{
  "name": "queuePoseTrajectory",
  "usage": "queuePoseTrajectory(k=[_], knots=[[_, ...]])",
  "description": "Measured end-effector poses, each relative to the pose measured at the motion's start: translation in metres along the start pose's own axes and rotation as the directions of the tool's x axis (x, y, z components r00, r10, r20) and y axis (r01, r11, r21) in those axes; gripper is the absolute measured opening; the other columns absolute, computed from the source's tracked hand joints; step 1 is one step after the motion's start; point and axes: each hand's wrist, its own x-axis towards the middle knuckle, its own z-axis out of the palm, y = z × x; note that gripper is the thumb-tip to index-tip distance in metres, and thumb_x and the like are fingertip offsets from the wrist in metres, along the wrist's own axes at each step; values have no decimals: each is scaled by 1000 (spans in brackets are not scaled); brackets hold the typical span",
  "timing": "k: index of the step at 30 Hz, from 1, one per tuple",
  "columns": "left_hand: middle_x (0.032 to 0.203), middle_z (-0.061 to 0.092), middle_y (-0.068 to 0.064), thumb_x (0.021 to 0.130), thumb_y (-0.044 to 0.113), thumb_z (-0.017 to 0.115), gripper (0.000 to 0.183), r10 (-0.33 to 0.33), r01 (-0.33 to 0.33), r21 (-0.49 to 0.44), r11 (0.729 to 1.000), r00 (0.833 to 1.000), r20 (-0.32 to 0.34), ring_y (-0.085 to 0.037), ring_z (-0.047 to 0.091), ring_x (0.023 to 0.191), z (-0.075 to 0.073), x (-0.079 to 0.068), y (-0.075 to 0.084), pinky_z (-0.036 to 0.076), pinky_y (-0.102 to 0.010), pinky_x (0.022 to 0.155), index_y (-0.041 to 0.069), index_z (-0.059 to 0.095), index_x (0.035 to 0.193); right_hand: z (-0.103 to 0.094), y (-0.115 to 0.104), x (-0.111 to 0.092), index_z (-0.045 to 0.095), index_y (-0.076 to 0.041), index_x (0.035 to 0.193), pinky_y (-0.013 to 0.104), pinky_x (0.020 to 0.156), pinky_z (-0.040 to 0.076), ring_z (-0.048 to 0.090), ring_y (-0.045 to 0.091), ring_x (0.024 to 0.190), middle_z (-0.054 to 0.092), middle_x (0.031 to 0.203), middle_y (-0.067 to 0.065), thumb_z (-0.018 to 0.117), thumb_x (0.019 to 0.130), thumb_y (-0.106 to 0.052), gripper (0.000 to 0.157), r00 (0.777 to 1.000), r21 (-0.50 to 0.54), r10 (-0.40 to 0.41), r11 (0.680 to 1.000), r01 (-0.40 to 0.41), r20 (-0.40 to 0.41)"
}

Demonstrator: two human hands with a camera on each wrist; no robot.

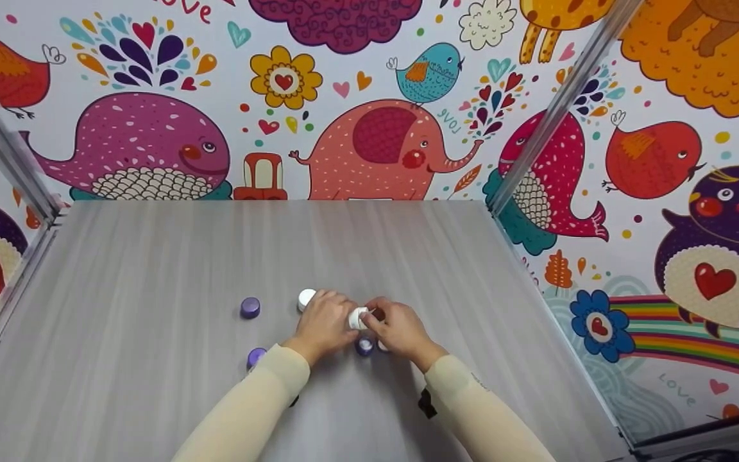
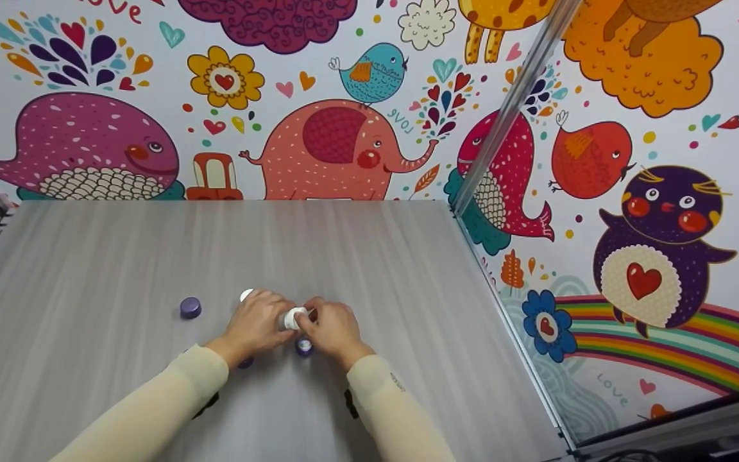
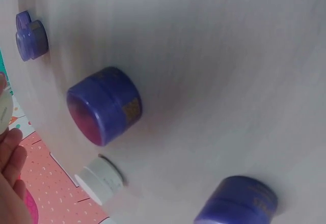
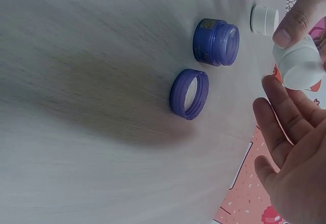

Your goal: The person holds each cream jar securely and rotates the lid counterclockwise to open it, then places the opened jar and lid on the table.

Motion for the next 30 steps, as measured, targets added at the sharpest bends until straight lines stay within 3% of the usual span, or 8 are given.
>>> queuePoseTrajectory(k=[4,10,17,23,30], knots=[[87,71,-1,67,35,83,34,4,-4,1,1000,1000,-4,-22,63,84,0,0,0,46,-39,83,11,74,89,0,0,0,68,-11,110,34,75,52,65,11,82,70,91,-5,65,93,-32,26,1000,23,-9,1000,9,5],[88,71,-1,68,38,83,37,9,-9,1,1000,1000,-17,-21,63,84,1,-1,0,46,-38,83,10,74,91,-1,0,0,65,-8,116,36,78,52,65,17,90,70,96,-2,65,91,-31,33,1000,58,-18,998,17,16],[86,70,-1,68,37,83,36,13,-13,-2,1000,1000,-16,-22,63,82,-2,0,0,46,-39,82,10,74,89,-2,-1,-1,67,-9,113,36,77,51,63,12,82,68,90,-5,59,96,-36,33,1000,25,-7,1000,7,23],[85,70,-1,67,36,83,35,17,-17,2,1000,1000,-11,-21,63,82,-2,0,0,46,-39,82,11,74,89,-3,-2,-1,67,-10,111,34,75,52,63,11,81,69,91,-4,66,92,-32,28,999,49,-18,999,16,28],[85,70,-1,67,37,82,35,15,-14,6,1000,1000,-13,-22,62,81,-2,0,0,46,-39,80,11,74,90,-2,-2,0,64,-8,121,35,78,52,65,13,85,70,97,-2,63,93,-36,40,999,64,-5,998,3,37]])
